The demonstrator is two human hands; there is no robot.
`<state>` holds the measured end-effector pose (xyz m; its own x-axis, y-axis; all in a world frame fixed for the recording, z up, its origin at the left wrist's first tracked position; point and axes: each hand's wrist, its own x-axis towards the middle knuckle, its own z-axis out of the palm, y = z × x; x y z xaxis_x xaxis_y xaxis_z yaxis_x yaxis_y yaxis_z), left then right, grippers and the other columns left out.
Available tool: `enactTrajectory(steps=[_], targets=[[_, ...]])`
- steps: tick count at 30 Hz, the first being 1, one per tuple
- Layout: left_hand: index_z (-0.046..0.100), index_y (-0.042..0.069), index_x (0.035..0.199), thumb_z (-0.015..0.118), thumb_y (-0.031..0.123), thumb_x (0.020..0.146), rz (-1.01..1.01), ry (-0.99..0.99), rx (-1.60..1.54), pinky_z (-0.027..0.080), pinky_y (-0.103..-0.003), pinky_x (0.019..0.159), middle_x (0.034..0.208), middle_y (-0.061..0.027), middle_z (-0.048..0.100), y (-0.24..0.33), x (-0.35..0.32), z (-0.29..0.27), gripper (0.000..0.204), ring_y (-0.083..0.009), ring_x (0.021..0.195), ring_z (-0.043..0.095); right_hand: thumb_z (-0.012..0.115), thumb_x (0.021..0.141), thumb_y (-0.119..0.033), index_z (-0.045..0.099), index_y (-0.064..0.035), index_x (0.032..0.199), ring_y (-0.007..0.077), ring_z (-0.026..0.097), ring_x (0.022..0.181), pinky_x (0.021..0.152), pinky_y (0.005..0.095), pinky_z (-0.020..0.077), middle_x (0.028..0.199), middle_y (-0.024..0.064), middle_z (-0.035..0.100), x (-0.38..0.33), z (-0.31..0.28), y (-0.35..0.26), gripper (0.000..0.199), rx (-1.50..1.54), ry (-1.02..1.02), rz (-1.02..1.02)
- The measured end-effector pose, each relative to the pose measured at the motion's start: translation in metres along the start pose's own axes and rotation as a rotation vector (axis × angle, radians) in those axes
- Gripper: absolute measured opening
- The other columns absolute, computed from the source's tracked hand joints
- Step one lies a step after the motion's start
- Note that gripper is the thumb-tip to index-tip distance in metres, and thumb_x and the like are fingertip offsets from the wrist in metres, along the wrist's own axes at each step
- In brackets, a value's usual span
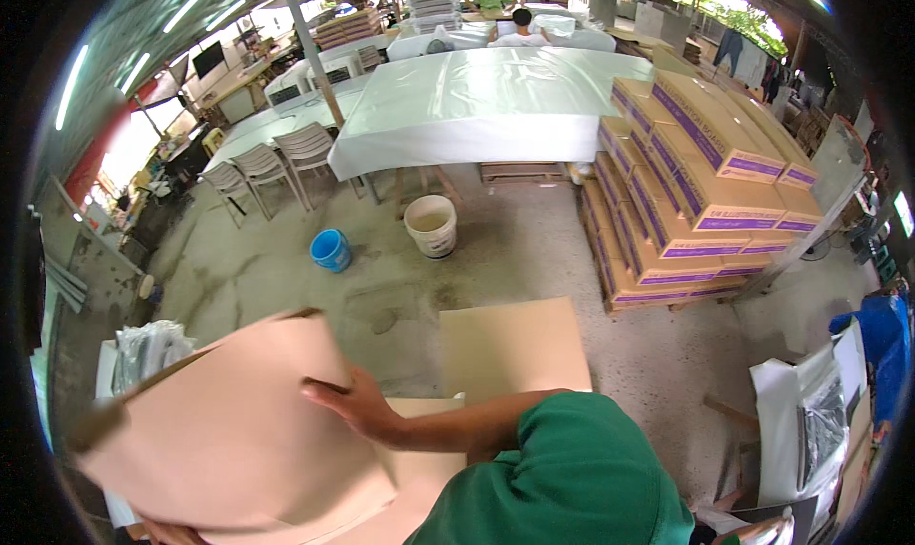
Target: The person places a plastic-wrapped board onto a sheet of paper, folds the paper over the board, and applies tape using a dispenser to secure the packaging.
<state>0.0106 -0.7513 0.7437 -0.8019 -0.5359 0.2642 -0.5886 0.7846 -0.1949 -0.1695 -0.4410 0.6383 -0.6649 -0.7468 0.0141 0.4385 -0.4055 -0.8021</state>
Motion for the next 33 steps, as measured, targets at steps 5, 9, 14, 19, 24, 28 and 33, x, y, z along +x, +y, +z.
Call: enactTrajectory(steps=[5,9,14,19,24,28,33], targets=[[0.054,0.004,0.112,0.037,0.037,0.088,0.11,-0.16,-0.043,0.044,-0.048,0.07,0.09,-0.0253,0.06,0.039,0.051,0.111,0.044,-0.0403,0.082,0.057,0.062,0.08,-0.042,0.035,-0.0101,0.131,0.019,0.037,0.12,0.096,0.0324,0.0352,0.129,0.0055,0.042,-0.054,-0.058,0.104,0.065,0.404,0.499,0.511],[0.061,0.004,0.099,0.034,0.045,0.091,-0.067,-0.394,-0.316,0.044,-0.048,0.072,0.09,-0.0264,0.059,0.092,0.049,0.326,0.049,-0.0396,0.084,0.057,0.06,0.073,-0.058,0.03,-0.0172,0.134,0.0226,0.033,0.123,0.1,0.0379,0.0335,0.134,0.0036,0.036,-0.096,-0.095,0.184,0.079,0.597,0.784,0.997],[0.061,0.005,0.101,0.047,0.041,0.086,-0.004,-0.421,-0.496,0.042,-0.042,0.083,0.1,-0.0156,0.061,0.15,-0.031,0.402,0.042,-0.0344,0.093,0.056,0.057,0.073,-0.062,0.025,-0.0188,0.136,0.025,0.029,0.126,0.099,0.045,0.0333,0.137,0.0074,0.031,-0.122,-0.171,0.296,0.083,0.358,0.78,1.206],[0.056,0.008,0.107,0.061,0.02,0.078,-0.6,-0.101,-0.64,0.036,-0.042,0.091,0.114,-0.0141,0.053,0.184,-0.181,0.332,0.032,-0.0312,0.107,0.046,0.05,0.077,-0.062,0.033,-0.0045,0.13,0.0317,0.031,0.126,0.097,0.0492,0.0335,0.134,0.0187,0.035,-0.125,-0.173,0.291,0.08,0.439,0.523,1.954],[0.046,0.0,0.113,0.052,0.027,0.085,-1.847,0.374,-0.851,0.039,-0.041,0.085,0.105,-0.0165,0.049,0.237,-0.416,0.334,0.039,-0.0303,0.097,0.045,0.06,0.08,-0.029,0.059,-0.0019,0.098,0.0286,0.057,0.091,0.076,0.0374,0.0458,0.099,0.0142,0.06,0.02,-0.095,0.275,0.032,-0.798,-0.84,0.326],[0.049,0.001,0.105,0.04,0.049,0.088,-2.21,0.369,-1.56,0.047,-0.034,0.069,0.091,-0.0126,0.057,0.319,-0.364,0.325,0.051,-0.0218,0.073,0.055,0.054,0.081,-0.042,0.043,-0.0054,0.125,0.0348,0.047,0.111,0.09,0.043,0.0392,0.125,0.0195,0.046,0.175,-0.106,0.332,0.058,-1.946,-0.744,-0.161],[0.041,0.003,0.124,0.041,0.056,0.084,-2.456,0.628,-1.949,0.047,-0.04,0.075,0.102,-0.0173,0.057,0.262,-0.339,0.324,0.066,-0.0314,0.089,0.057,0.056,0.082,-0.041,0.047,-0.0026,0.121,0.0336,0.048,0.11,0.091,0.0418,0.0398,0.119,0.0205,0.05,0.181,-0.085,0.338,0.056,-1.881,-0.808,0.179]])
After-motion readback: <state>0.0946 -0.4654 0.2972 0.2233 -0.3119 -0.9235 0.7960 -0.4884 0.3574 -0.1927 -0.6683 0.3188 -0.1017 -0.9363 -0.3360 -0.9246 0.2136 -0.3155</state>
